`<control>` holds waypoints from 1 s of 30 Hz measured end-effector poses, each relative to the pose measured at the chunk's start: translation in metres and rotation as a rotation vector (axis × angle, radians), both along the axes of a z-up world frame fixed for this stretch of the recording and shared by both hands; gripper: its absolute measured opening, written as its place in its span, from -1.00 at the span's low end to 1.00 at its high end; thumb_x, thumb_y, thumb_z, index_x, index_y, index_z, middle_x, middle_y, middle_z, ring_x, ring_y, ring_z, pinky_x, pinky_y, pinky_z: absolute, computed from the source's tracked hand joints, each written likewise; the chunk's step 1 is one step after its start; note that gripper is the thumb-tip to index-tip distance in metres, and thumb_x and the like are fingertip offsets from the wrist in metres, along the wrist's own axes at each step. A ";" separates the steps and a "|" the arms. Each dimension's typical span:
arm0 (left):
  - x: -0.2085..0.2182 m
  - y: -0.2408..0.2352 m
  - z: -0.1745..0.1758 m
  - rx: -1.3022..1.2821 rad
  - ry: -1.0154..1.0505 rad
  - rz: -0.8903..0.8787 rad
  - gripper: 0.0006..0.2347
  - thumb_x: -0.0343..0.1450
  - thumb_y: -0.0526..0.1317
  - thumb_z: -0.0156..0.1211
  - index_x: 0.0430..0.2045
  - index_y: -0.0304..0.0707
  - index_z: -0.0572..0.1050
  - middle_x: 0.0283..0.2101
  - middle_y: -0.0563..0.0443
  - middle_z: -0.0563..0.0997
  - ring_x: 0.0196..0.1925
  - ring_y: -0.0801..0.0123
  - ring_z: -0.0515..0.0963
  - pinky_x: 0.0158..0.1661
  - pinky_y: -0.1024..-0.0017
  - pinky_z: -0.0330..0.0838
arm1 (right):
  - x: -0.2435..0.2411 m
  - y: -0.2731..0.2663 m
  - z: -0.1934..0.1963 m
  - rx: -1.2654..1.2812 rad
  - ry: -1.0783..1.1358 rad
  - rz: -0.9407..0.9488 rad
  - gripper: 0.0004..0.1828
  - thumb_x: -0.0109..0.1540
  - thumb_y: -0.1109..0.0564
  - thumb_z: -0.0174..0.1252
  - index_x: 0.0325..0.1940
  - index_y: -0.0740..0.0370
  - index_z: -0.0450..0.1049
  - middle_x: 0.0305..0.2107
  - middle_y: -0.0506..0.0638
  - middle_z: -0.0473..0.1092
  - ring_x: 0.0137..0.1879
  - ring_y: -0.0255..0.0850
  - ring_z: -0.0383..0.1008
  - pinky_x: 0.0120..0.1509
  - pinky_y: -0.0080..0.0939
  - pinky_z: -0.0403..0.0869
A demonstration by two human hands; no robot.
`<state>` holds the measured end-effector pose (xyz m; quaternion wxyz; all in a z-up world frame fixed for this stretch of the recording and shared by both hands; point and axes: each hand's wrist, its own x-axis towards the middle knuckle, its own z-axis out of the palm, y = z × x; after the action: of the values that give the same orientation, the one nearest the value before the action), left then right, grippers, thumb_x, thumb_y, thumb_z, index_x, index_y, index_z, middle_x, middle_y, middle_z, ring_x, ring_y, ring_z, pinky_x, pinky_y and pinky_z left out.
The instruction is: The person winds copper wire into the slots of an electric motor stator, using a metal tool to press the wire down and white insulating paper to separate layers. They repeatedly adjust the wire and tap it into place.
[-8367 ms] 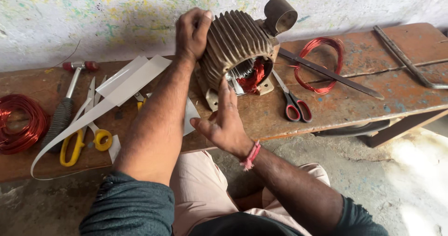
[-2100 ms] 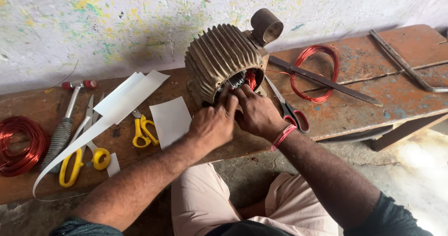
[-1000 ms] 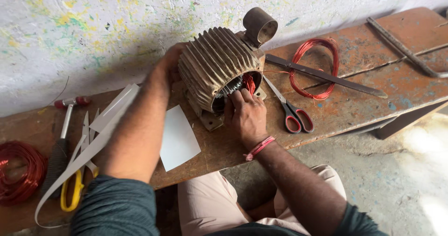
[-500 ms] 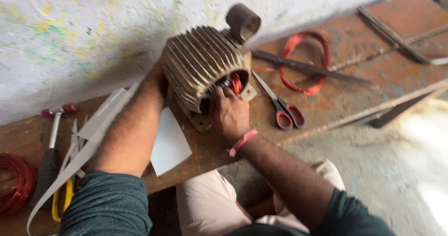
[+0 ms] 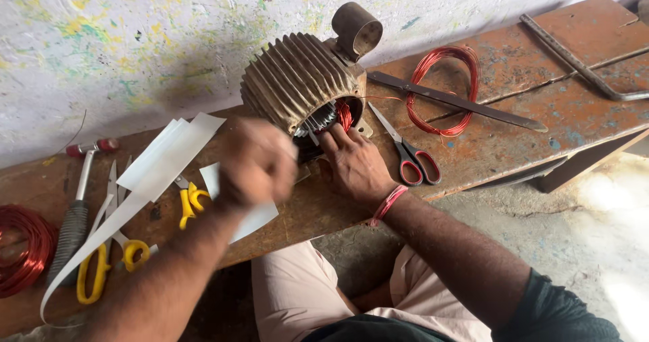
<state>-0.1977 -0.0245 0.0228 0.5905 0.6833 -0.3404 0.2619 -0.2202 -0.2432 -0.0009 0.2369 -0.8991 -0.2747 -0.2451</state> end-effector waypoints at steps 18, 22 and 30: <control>-0.003 -0.031 -0.052 1.172 -0.269 0.451 -0.66 0.34 -0.32 0.17 -0.03 -0.58 0.40 0.29 -0.63 0.31 -0.55 0.03 0.70 -0.58 0.26 0.65 | 0.035 -0.024 -0.001 -0.095 0.163 0.198 -0.55 0.03 0.13 0.31 -0.05 0.34 0.40 -0.23 0.23 0.45 -0.20 0.20 0.55 -0.16 0.10 0.53; -0.001 -0.032 -0.042 1.111 -0.299 0.453 -0.66 0.29 -0.27 0.23 -0.08 -0.47 0.47 0.25 -0.53 0.37 -0.52 0.02 0.70 -0.54 0.23 0.65 | 0.047 -0.030 0.013 -0.050 0.137 0.359 -0.63 -0.02 0.15 0.28 -0.16 0.30 0.47 -0.30 0.19 0.49 -0.19 0.15 0.57 -0.14 0.03 0.55; -0.008 0.003 0.001 0.392 -0.477 -0.062 -0.92 0.44 -0.30 0.24 -0.32 -0.25 0.46 -0.31 -0.04 0.62 -0.45 0.35 0.63 -0.45 0.41 0.57 | 0.003 -0.010 0.017 0.027 -0.142 0.151 -0.64 0.12 0.08 0.29 -0.05 0.25 0.45 -0.30 0.13 0.39 -0.23 0.10 0.52 -0.17 0.11 0.48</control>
<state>-0.2060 -0.0213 0.0237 0.3588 0.6926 -0.5341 0.3260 -0.2176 -0.2531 0.0161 0.2467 -0.8529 -0.3545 -0.2931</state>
